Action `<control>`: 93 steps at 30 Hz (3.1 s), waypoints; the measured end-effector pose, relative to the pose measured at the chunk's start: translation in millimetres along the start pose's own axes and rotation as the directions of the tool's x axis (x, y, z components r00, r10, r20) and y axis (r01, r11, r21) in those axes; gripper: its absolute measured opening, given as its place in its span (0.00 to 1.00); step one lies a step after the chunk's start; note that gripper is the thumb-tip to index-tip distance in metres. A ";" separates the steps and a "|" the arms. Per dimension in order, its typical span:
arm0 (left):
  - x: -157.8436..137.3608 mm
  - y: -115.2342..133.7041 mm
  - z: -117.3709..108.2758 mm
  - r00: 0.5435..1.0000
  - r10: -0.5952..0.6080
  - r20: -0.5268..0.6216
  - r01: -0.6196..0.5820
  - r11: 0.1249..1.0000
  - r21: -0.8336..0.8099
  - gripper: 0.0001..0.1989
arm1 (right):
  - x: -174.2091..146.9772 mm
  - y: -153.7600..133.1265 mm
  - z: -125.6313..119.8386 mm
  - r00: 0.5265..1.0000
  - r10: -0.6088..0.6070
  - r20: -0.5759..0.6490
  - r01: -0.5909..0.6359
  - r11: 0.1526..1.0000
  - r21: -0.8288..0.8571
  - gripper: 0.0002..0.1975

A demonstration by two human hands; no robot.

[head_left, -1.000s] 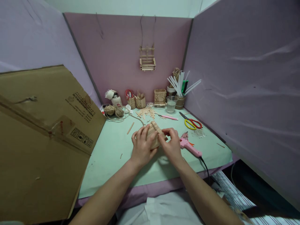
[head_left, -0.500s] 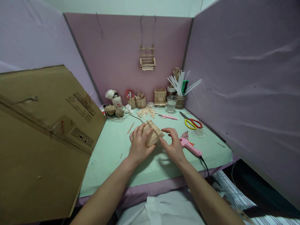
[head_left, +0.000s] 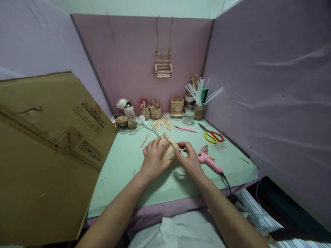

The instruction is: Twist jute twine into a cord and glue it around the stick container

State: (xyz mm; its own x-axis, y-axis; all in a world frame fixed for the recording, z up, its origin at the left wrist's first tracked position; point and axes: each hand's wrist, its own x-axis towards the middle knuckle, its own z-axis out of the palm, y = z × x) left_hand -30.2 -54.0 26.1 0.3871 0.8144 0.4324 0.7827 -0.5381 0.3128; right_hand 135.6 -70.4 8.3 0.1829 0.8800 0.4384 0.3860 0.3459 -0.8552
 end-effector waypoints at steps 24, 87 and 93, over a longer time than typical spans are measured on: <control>1.2 -16.0 -4.4 0.975 0.219 -0.021 -0.220 0.975 -0.014 0.16 | -15.0 9.2 -0.8 0.963 -0.238 0.126 0.267 0.903 -0.336 0.15; 0.6 -27.0 -7.0 0.994 0.105 -0.022 -0.107 0.987 -0.121 0.32 | -5.5 3.5 -4.1 0.978 -0.206 0.029 0.203 0.911 -0.359 0.16; 0.2 -52.1 -10.8 0.983 -0.076 0.167 0.131 0.928 -0.348 0.53 | 1.7 21.1 -3.1 0.982 0.055 0.179 -0.041 0.996 -0.081 0.16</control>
State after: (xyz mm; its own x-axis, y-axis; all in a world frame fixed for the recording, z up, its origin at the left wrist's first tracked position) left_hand -76.2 -28.2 19.0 0.4029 0.8776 0.2598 0.6074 -0.4687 0.6414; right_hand 146.8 -62.6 -8.1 0.0387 0.9416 0.3344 0.4503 0.2823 -0.8471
